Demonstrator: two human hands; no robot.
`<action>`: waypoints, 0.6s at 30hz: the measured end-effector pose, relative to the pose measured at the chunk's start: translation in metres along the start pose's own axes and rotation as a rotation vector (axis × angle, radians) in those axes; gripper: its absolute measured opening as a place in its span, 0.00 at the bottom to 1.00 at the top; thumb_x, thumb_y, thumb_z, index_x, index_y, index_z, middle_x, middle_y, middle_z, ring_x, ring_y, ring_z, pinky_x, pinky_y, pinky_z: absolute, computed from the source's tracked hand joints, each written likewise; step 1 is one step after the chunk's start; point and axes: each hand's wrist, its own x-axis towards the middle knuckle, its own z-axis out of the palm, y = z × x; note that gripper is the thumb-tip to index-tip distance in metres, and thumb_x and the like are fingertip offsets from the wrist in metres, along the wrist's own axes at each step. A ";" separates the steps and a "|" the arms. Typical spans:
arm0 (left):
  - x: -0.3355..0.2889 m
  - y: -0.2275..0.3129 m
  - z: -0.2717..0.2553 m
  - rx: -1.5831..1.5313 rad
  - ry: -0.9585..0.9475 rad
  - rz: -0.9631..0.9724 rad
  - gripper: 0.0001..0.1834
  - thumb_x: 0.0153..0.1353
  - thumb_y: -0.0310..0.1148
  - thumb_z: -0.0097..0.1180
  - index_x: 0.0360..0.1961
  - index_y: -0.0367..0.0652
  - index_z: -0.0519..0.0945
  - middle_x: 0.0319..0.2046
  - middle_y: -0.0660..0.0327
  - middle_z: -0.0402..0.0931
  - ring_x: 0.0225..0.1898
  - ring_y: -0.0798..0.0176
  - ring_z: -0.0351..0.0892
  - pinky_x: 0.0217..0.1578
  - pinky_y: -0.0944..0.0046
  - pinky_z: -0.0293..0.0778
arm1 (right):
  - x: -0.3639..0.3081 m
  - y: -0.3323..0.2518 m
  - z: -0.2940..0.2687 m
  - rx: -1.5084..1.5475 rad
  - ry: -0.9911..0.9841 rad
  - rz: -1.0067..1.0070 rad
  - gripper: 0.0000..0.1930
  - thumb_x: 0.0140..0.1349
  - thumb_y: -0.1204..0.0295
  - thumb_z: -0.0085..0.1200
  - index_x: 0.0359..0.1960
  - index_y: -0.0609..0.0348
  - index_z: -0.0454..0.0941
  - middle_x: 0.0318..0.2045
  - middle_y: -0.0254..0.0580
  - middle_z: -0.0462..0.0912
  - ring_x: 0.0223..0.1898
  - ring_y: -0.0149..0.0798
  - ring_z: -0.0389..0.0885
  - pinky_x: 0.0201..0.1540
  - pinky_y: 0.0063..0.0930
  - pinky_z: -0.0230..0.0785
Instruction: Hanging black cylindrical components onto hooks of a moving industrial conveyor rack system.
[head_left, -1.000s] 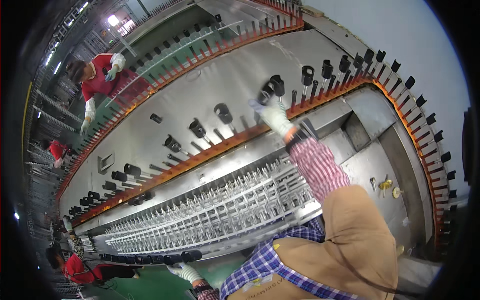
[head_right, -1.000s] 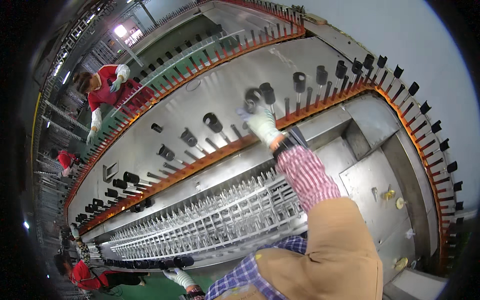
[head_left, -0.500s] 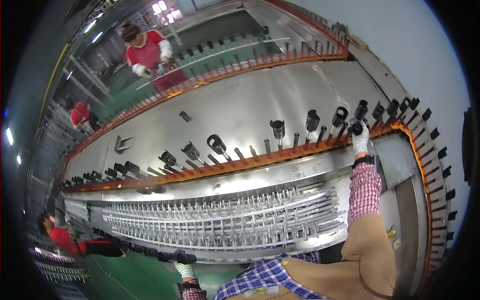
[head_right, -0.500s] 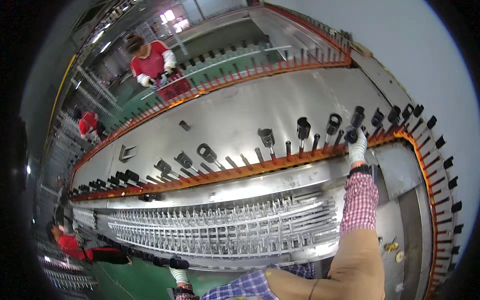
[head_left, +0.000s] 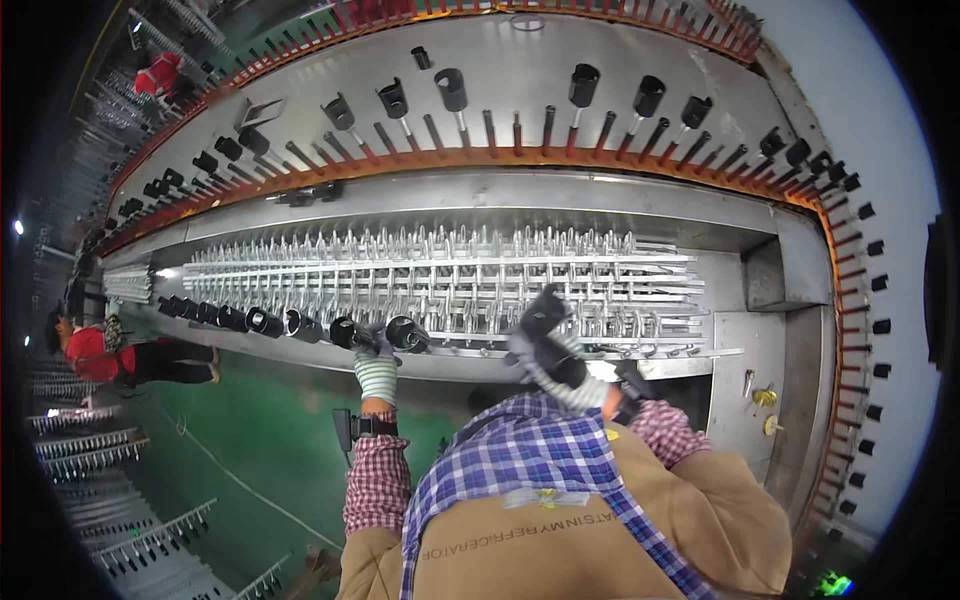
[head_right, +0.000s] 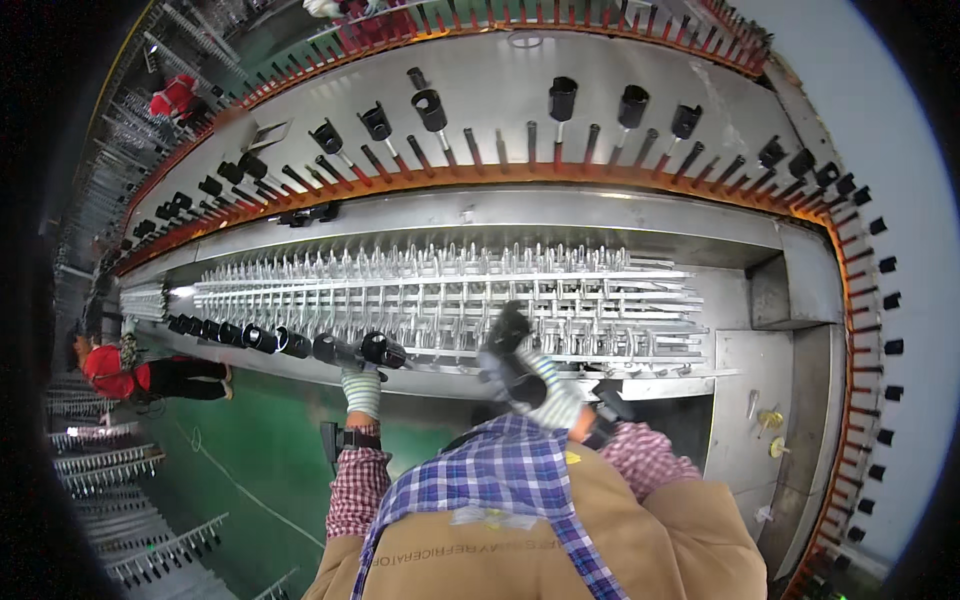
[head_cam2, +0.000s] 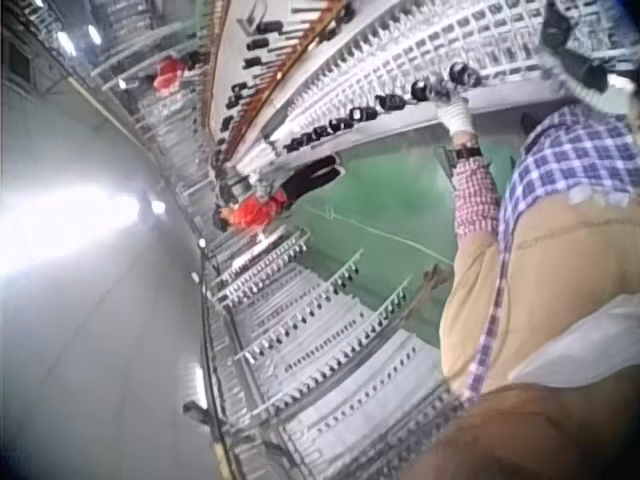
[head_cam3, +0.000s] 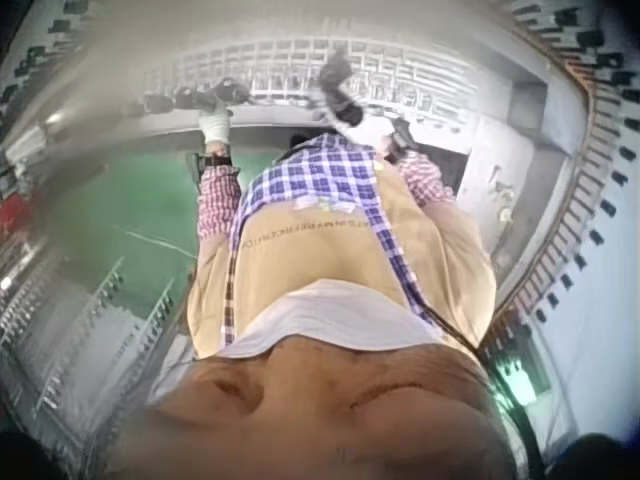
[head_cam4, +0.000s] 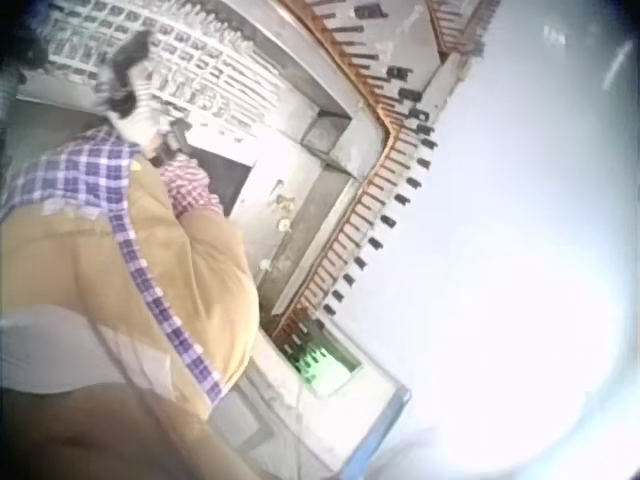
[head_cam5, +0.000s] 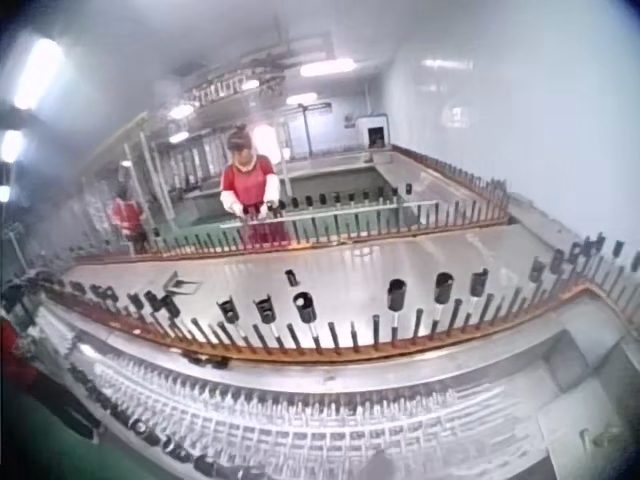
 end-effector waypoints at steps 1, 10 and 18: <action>0.000 0.000 0.002 -0.014 -0.026 0.006 0.13 0.56 0.29 0.45 0.44 0.42 0.67 0.28 0.62 0.70 0.16 0.73 0.67 0.08 0.75 0.62 | 0.001 0.015 0.010 0.468 0.160 0.148 0.14 0.59 0.72 0.42 0.47 0.60 0.64 0.36 0.42 0.73 0.30 0.31 0.74 0.32 0.21 0.70; 0.009 -0.001 -0.026 0.046 -0.208 0.051 0.15 0.56 0.36 0.46 0.41 0.39 0.68 0.26 0.59 0.71 0.11 0.69 0.67 0.07 0.72 0.63 | 0.048 0.126 0.029 -0.993 0.526 -0.623 0.16 0.56 0.58 0.46 0.35 0.60 0.71 0.25 0.37 0.75 0.24 0.29 0.74 0.26 0.20 0.69; 0.000 0.025 -0.023 0.275 -0.157 0.221 0.18 0.53 0.42 0.49 0.32 0.35 0.73 0.23 0.54 0.74 0.20 0.58 0.73 0.22 0.61 0.68 | 0.032 0.092 0.069 0.055 0.583 -0.138 0.19 0.59 0.58 0.41 0.43 0.61 0.69 0.26 0.40 0.73 0.30 0.31 0.72 0.30 0.26 0.67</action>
